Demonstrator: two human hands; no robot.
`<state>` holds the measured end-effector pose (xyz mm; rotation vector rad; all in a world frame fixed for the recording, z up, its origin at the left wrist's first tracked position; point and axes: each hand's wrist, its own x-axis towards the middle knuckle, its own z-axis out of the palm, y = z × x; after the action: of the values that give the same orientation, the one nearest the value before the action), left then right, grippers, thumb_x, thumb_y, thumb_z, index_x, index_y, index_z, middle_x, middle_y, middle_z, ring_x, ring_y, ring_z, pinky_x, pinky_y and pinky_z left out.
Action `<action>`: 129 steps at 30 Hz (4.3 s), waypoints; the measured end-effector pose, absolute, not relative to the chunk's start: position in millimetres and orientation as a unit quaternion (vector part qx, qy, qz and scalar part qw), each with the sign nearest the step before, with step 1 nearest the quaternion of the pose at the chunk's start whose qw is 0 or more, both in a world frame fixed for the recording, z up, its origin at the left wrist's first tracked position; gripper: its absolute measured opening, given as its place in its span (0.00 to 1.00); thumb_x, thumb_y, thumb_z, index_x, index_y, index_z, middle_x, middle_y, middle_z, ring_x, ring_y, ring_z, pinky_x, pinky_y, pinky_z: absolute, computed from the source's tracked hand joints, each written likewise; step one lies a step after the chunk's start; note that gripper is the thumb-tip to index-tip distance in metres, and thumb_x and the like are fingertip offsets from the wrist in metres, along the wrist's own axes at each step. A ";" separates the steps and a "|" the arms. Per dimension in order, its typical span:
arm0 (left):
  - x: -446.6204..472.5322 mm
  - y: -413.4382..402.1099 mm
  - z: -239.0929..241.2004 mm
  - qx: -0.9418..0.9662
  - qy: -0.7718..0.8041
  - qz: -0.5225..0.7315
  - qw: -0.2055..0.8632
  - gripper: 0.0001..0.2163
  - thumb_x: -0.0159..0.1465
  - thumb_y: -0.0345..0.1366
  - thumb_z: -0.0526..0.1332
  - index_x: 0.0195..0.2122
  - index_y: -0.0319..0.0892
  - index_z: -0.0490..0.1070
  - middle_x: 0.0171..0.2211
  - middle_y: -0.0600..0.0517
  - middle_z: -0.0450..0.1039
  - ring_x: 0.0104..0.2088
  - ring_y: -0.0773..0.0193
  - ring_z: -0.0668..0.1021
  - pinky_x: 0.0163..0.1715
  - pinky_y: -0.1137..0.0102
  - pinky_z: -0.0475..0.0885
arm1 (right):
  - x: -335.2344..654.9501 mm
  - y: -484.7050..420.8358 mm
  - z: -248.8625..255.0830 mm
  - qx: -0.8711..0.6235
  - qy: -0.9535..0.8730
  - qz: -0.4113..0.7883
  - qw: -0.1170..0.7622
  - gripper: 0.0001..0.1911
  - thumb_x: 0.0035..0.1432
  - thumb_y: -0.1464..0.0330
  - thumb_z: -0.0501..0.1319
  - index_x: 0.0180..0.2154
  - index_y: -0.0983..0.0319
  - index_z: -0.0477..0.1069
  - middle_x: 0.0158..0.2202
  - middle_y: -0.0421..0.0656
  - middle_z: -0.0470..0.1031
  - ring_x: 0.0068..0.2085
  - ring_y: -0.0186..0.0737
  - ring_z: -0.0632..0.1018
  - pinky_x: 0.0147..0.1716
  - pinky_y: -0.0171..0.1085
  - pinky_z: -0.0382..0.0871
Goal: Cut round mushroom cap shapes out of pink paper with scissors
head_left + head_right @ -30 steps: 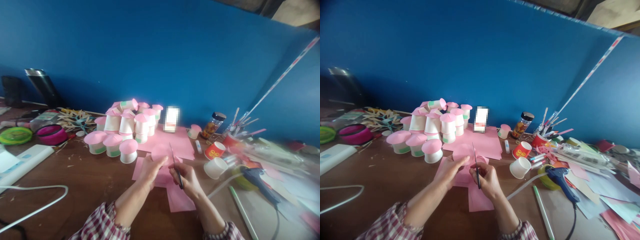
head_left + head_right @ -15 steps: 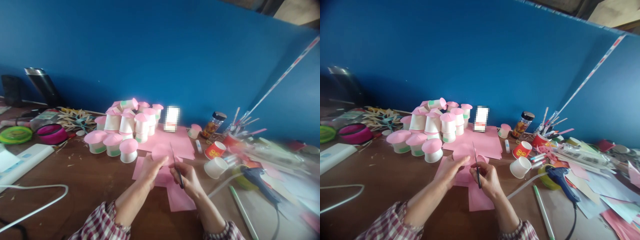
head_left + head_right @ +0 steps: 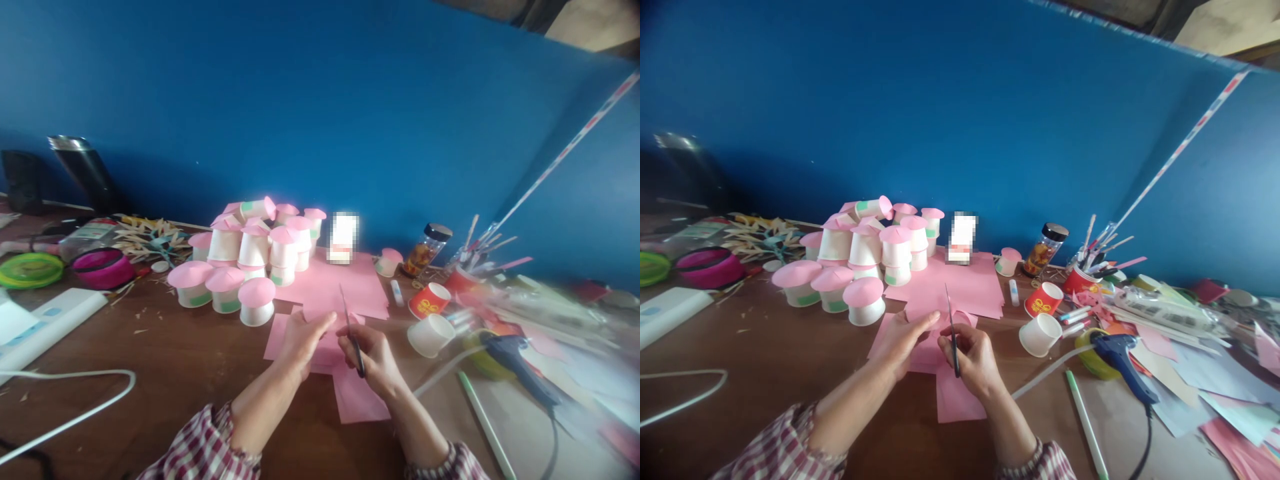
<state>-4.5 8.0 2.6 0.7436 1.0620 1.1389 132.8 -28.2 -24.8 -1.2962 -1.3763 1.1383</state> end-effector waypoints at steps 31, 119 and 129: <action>-4.4 9.0 3.2 0.320 0.482 0.498 0.646 0.09 0.45 0.36 0.68 0.26 0.37 0.76 0.21 0.50 0.73 0.23 0.67 0.72 0.23 0.73 0.64 | 134.5 -28.2 -22.9 -0.527 -0.574 0.442 0.444 0.11 0.52 0.65 0.63 0.35 0.66 0.73 0.18 0.34 0.60 0.19 0.29 0.61 0.18 0.30 0.53; -3.8 9.9 4.6 0.316 0.485 0.504 0.641 0.06 0.46 0.33 0.67 0.24 0.36 0.76 0.20 0.48 0.75 0.23 0.63 0.74 0.23 0.72 0.67 | 133.8 -28.9 -19.1 -0.523 -0.579 0.448 0.437 0.12 0.53 0.62 0.63 0.33 0.65 0.73 0.17 0.34 0.60 0.19 0.29 0.62 0.18 0.30 0.54; -5.8 11.0 -0.1 0.341 0.500 0.503 0.617 0.09 0.46 0.38 0.67 0.25 0.37 0.76 0.19 0.50 0.73 0.23 0.64 0.73 0.23 0.72 0.65 | 132.3 -28.8 -19.5 -0.519 -0.571 0.451 0.448 0.11 0.51 0.62 0.64 0.32 0.64 0.74 0.16 0.34 0.61 0.18 0.29 0.62 0.17 0.30 0.54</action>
<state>-5.8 11.0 -0.1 0.7839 1.1518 1.1579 132.3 -28.8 -19.5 -1.2841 -1.4128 1.1159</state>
